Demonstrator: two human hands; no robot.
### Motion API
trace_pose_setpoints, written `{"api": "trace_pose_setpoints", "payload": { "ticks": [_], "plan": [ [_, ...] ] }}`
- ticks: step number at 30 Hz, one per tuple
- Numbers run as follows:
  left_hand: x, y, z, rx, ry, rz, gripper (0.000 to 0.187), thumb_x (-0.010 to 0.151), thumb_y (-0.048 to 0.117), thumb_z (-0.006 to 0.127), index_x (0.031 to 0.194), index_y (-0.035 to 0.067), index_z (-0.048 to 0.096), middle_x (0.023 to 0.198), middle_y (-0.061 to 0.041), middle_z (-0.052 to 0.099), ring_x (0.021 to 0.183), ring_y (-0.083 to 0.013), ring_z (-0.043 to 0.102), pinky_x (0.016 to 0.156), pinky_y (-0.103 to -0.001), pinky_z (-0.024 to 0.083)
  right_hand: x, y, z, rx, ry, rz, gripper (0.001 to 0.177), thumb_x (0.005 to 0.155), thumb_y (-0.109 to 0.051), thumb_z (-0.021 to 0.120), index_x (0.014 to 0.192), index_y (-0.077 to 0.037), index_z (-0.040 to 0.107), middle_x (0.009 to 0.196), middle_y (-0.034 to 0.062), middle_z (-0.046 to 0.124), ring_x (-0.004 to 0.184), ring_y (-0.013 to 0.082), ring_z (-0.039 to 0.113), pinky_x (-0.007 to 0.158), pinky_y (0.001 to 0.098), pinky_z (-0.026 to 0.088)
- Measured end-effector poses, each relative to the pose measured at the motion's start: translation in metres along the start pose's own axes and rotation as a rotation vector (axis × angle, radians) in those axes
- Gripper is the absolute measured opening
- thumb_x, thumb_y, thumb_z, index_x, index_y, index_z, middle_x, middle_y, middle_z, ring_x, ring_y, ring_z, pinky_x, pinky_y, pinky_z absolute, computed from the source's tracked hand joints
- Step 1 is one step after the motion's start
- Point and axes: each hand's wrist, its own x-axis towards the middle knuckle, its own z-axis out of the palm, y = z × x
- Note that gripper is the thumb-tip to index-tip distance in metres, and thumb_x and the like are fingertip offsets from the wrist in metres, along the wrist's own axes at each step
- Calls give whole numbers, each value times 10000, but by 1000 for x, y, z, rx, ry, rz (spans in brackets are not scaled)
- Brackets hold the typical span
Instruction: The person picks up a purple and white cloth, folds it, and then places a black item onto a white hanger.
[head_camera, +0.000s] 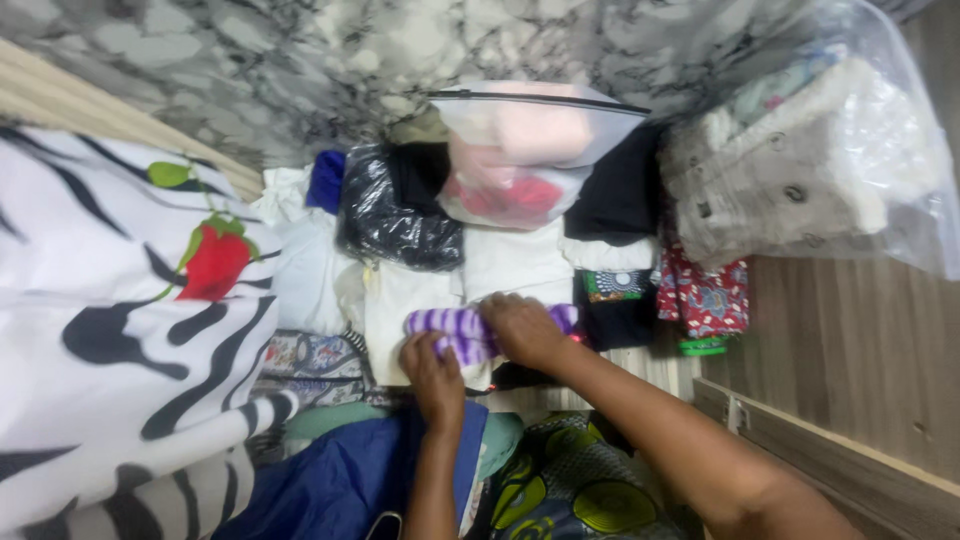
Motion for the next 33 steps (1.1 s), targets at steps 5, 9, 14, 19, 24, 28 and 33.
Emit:
{"api": "trace_pose_setpoints", "payload": {
  "ticks": [5,9,14,19,24,28,33],
  "plan": [
    [-44,-17,6,-98,229,-386,372,940,348,783,1033,39,599,1135,-175,587,1141,-330,536,1054,-502,445,-4,0,-9,485,-296,95,570,728,-166,877,1233,-74,629,1169,124,661,1058,297,666,945,408,517],
    [-56,13,-17,-1484,82,-1142,712,811,504,754,1341,88,526,1289,-143,633,1203,-331,569,1026,-528,453,-26,-3,-14,1034,-360,64,526,769,-83,836,1250,6,641,1144,162,745,1060,268,679,950,402,537],
    [-47,19,-29,-2033,-75,-915,868,817,527,769,1474,39,479,1385,-159,611,1263,-348,572,1036,-540,451,-42,-6,-26,1426,-554,-33,681,766,-118,842,1361,55,559,1201,177,701,1141,260,671,1047,409,507],
    [-11,25,-23,-1471,-239,-880,541,847,197,812,1330,84,596,1262,-78,672,1199,-248,630,1020,-527,490,-56,-3,-49,1089,-406,147,711,762,-205,841,1373,-2,538,1253,165,703,1189,276,657,1095,405,475],
    [11,78,-32,-1527,-248,-826,416,909,129,710,1318,107,637,1234,-58,704,1168,-208,649,1021,-447,499,-97,26,-57,1155,-411,218,897,744,-258,841,1495,-123,370,1369,108,617,1278,229,587,1118,417,447],
    [19,102,-25,-1622,-310,-678,361,954,73,661,1312,91,624,1265,-41,698,1209,-190,640,1072,-393,483,-122,54,-42,1439,-408,148,740,803,-169,845,1446,12,525,1344,149,689,1245,252,652,1135,402,476],
    [31,101,-12,-1638,-214,-800,405,920,50,673,1319,92,619,1258,-58,697,1184,-220,660,1049,-446,506,-128,82,-12,1676,-186,353,637,785,-96,802,1374,-52,563,1210,108,735,1057,194,728,1001,386,561]
  ]
}}
